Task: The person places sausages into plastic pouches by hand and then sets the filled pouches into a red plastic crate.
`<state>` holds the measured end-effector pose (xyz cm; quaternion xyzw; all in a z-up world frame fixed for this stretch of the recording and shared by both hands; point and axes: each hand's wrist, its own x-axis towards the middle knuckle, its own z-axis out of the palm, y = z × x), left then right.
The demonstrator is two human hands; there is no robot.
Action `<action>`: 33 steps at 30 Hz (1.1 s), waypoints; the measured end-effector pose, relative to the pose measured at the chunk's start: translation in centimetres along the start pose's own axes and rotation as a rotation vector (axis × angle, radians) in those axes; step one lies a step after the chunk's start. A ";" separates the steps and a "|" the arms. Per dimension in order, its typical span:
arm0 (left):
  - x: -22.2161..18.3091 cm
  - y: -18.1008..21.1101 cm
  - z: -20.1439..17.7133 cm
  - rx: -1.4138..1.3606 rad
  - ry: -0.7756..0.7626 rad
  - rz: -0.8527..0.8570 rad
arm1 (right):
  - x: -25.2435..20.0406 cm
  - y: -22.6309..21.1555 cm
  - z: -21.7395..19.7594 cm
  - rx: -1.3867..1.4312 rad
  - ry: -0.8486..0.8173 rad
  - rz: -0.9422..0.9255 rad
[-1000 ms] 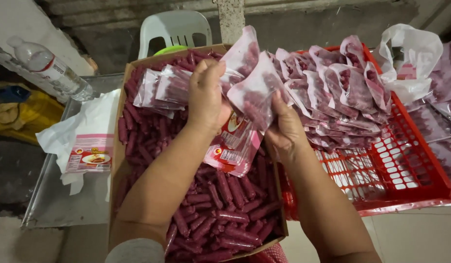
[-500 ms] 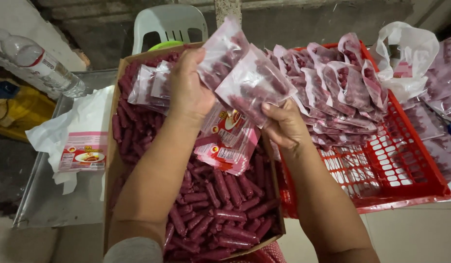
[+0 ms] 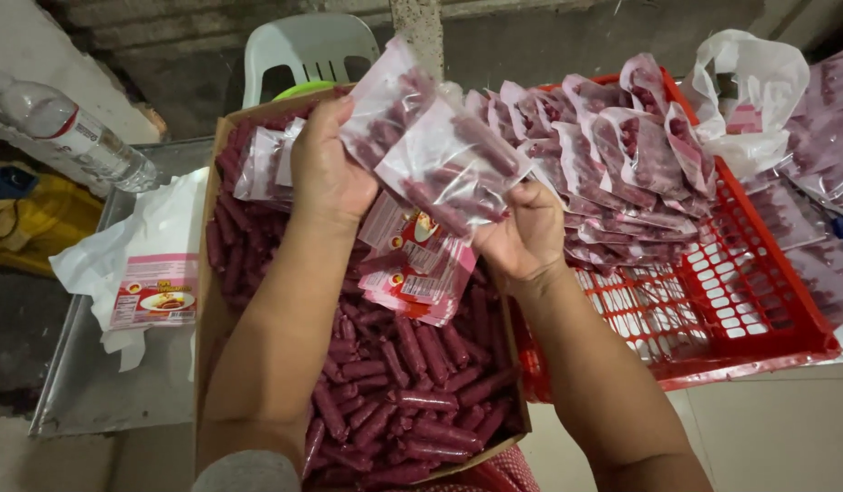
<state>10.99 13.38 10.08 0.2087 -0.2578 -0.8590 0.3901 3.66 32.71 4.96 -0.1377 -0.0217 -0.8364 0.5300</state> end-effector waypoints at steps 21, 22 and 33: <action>3.6 0.0 -5.6 -0.141 -0.008 -0.099 | 1.4 0.5 -5.1 -0.317 0.437 -0.031; 3.5 0.1 -5.8 -0.132 -0.022 -0.097 | 1.5 0.5 -5.2 -0.339 0.461 -0.028; 2.3 4.7 -9.3 -0.173 -0.123 0.028 | 1.3 1.5 -6.7 -0.470 0.397 0.104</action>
